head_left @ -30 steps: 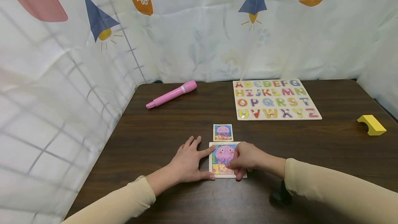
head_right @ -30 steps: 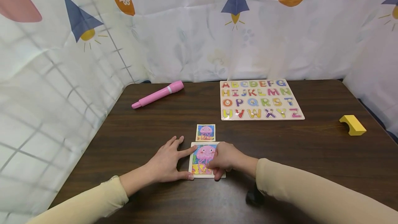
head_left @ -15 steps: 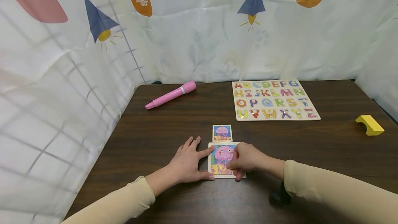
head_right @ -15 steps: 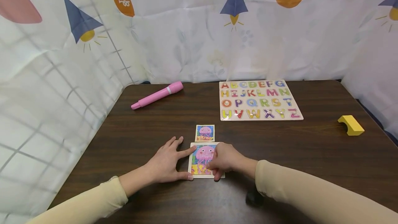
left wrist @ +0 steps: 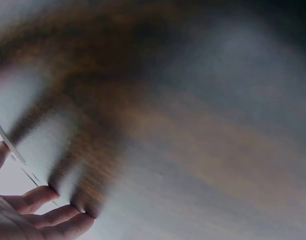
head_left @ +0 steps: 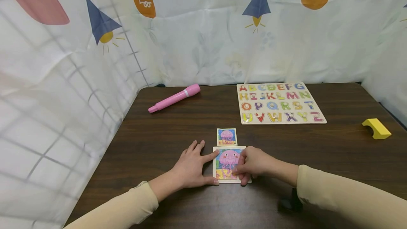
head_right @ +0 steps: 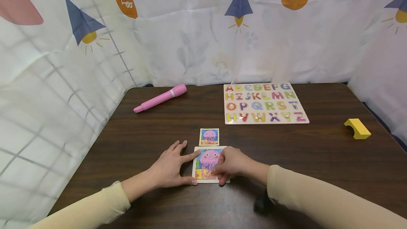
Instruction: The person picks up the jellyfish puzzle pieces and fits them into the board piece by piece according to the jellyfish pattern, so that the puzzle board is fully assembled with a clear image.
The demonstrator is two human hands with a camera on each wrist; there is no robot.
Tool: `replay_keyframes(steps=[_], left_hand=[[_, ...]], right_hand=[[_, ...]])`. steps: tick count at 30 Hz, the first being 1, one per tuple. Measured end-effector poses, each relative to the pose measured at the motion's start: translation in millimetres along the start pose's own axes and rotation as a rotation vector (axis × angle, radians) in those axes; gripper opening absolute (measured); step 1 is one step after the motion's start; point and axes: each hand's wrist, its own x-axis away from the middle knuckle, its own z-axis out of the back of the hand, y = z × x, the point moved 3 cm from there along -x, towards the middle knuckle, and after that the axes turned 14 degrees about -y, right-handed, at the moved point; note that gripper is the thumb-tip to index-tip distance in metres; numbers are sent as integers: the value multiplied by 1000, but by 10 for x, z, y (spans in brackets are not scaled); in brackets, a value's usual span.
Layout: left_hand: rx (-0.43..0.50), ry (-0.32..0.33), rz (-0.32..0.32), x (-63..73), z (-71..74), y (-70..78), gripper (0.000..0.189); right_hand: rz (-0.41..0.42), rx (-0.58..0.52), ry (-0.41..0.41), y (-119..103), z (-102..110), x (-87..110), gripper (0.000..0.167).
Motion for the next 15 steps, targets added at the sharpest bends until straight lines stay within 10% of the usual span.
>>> replay_keyframes(steps=[15], left_hand=[[-13, -2, 8, -8, -7, 1, 90]], right_hand=[[171, 7, 71, 593, 645, 608, 28]])
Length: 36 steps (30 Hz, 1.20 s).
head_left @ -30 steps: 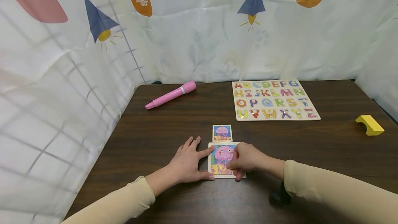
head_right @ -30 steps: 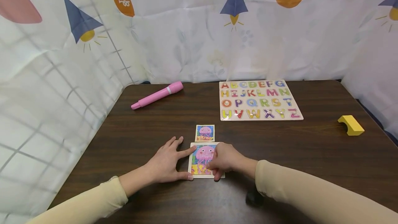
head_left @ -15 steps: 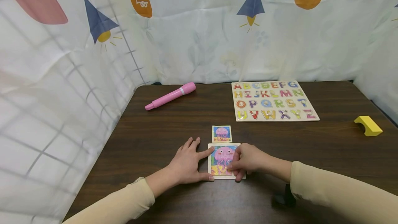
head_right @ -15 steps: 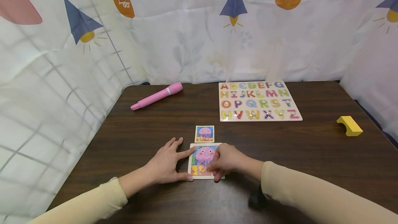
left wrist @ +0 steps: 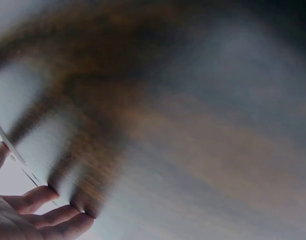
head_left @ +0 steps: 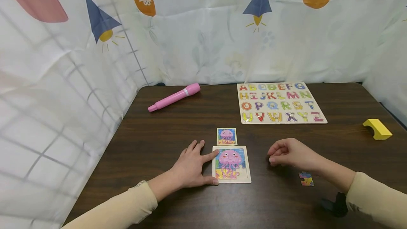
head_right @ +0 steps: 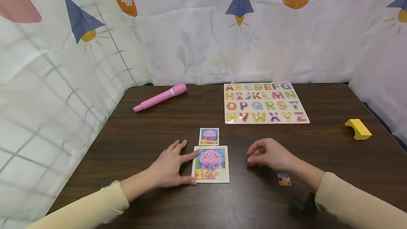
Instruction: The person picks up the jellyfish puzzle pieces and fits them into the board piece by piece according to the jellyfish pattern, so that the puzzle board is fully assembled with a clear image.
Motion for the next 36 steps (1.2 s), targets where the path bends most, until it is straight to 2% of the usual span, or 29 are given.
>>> replay_keyframes(steps=[7, 13, 18, 22, 29, 36], left_hand=[[3, 0, -5, 6, 0, 1, 89], [13, -8, -1, 15, 2, -3, 90], [17, -8, -2, 21, 4, 0, 89], [16, -10, -1, 20, 2, 3, 89], [4, -6, -1, 7, 8, 5, 89], [-4, -13, 1, -5, 5, 2, 90]], right_hand=[[-64, 20, 39, 420, 267, 448, 34], [-114, 87, 48, 664, 375, 696, 35], [-78, 100, -6, 744, 354, 753, 37], [-22, 196, -11, 762, 281, 750, 38], [-73, 401, 93, 732, 184, 744, 48], [-32, 480, 171, 729, 135, 758, 33]])
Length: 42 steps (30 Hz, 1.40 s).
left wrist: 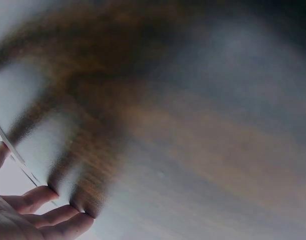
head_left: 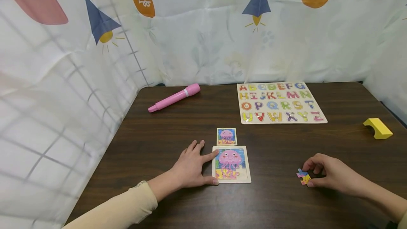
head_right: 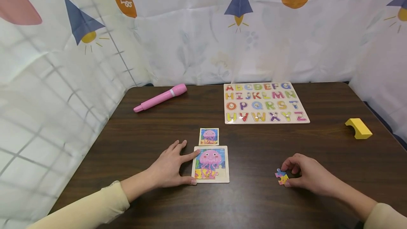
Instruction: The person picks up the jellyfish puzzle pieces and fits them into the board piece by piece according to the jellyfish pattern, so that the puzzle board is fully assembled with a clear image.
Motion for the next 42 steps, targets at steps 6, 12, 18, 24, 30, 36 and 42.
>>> replay_keyframes(steps=[6, 12, 18, 24, 30, 36, 42], left_hand=[[3, 2, -2, 6, -3, 0, 90], [12, 5, -7, 9, -5, 7, 89], [12, 5, -6, 6, -7, 10, 90], [4, 5, -8, 0, -10, 10, 90], [-7, 16, -15, 7, -16, 17, 89], [-6, 13, -10, 12, -8, 17, 89], [-3, 16, -8, 16, -8, 9, 89]], right_hand=[[18, 18, 43, -14, -13, -8, 33], [38, 24, 34, -16, 9, -31, 34], [21, 6, 5, -17, 51, -41, 33], [-46, -164, -45, -53, 150, -103, 32], [-64, -335, -60, -83, 181, -186, 37], [-78, -655, -122, -183, 141, -316, 44], [-79, -814, -179, -416, 70, -529, 45]])
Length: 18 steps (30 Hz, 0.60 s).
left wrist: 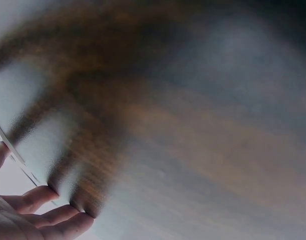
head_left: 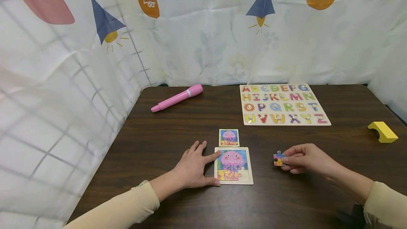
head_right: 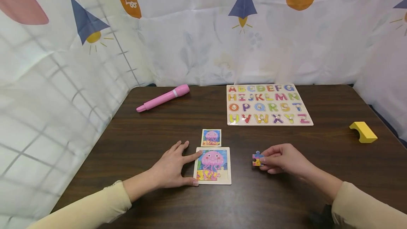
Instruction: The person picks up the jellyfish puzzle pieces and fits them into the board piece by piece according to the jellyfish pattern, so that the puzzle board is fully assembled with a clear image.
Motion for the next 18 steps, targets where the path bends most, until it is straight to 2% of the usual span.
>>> replay_keyframes(steps=[6, 11, 18], left_hand=[[6, -4, 4, 7, 1, -3, 89], [-4, -1, 3, 4, 4, -3, 89], [-6, -6, 4, -1, 5, -3, 89]], right_hand=[[-24, 9, -27, -138, -337, -271, 40], [-51, 29, -80, -231, -608, -472, 31], [-103, 43, -92, -270, -810, -611, 22]])
